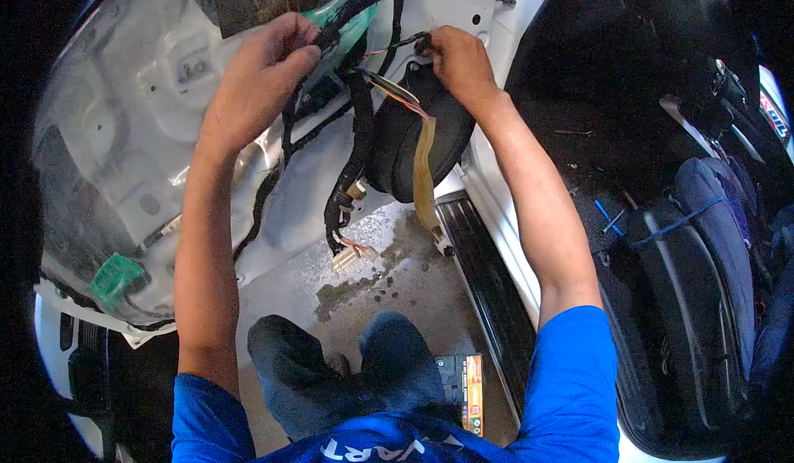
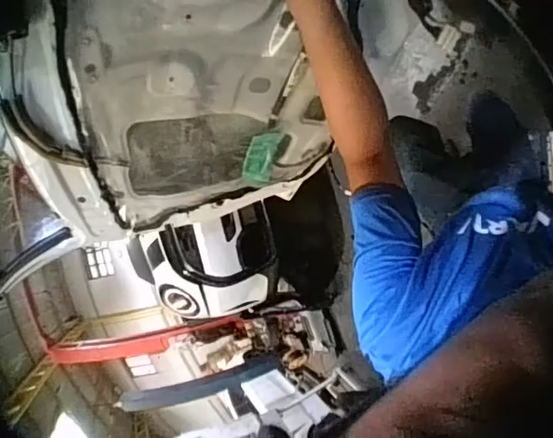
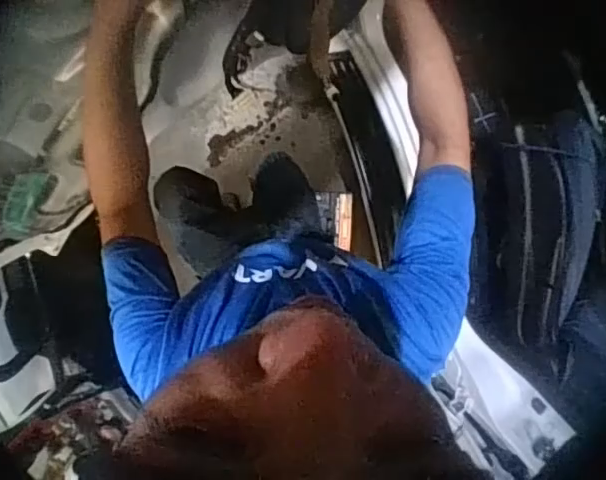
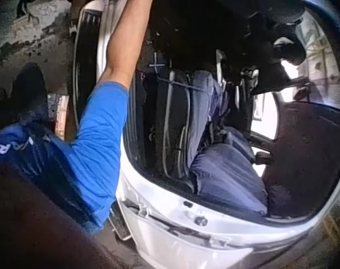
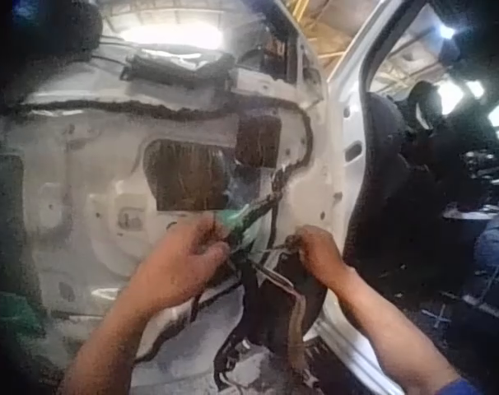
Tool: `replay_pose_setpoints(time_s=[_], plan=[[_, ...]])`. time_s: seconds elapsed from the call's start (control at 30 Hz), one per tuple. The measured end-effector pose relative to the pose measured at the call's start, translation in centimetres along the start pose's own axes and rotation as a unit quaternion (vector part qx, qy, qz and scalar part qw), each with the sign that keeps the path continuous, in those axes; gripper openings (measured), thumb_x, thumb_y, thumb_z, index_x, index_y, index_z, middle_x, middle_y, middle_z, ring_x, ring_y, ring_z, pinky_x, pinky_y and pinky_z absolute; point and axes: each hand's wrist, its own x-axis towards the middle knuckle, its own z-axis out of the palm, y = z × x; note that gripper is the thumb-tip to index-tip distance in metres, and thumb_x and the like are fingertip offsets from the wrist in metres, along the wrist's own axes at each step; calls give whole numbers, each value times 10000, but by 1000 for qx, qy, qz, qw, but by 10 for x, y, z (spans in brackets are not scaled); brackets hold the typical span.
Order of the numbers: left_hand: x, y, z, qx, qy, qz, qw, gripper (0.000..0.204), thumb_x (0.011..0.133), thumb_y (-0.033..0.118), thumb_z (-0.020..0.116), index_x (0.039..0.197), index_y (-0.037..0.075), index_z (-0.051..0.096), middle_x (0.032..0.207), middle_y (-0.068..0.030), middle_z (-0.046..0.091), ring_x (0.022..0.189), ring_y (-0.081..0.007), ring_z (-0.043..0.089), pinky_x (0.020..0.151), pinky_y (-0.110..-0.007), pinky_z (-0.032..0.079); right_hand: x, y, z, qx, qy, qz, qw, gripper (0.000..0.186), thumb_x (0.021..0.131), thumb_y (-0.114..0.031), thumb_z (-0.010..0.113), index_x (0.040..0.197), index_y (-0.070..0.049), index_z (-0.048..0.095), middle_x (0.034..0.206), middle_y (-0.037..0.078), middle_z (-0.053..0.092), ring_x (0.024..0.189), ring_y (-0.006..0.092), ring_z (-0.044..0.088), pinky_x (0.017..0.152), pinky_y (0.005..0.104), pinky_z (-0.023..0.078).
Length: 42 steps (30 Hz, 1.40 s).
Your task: Repairing or adjusting internal car door components, including the vapor barrier and wiring.
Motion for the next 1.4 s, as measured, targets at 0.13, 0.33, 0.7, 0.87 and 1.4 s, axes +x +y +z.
replay_pose_setpoints(time_s=[0.13, 0.33, 0.7, 0.87, 1.4], plan=[[-2, -1, 1, 10, 8, -5, 1000, 180, 845, 129, 542, 944, -16, 501, 810, -5, 514, 774, -79, 451, 715, -245, 395, 5, 0, 5, 156, 41, 89, 983, 86, 704, -44, 639, 789, -44, 631, 780, 148, 584, 788, 343, 580, 693, 411, 464], [-1, 1, 6, 22, 11, -2, 1000, 183, 832, 131, 551, 927, -18, 503, 812, -43, 531, 789, -100, 471, 747, -256, 408, 12, 6, -11, -33, 70, 47, 996, 112, 714, -86, 670, 817, -43, 664, 803, 135, 653, 761, 273, 649, 674, 341, 496], [-1, 4, -6, -30, 12, -77, 997, 219, 808, 161, 542, 941, -13, 543, 802, -152, 589, 752, -207, 553, 743, -331, 439, -69, 20, -30, 72, -40, 60, 995, 426, 725, 82, 451, 1086, -66, 623, 1086, 123, 606, 963, 303, 577, 885, 348, 451], [-2, 14, 3, -3, -23, -89, 996, 126, 827, 105, 546, 917, 22, 514, 797, 6, 497, 741, -70, 449, 675, -228, 385, -59, -1, -32, -14, -69, 66, 995, 477, 718, 71, 474, 1158, -84, 577, 1043, 114, 561, 996, 298, 521, 880, 371, 444], [-7, 17, 1, -58, 29, -91, 994, 228, 815, 58, 566, 1029, -13, 536, 957, -180, 642, 902, -234, 618, 809, -336, 456, -85, -26, -33, 377, 189, 350, 836, 337, 931, -102, 461, 1225, 54, 412, 1038, 185, 637, 879, 196, 644, 772, 264, 504]])
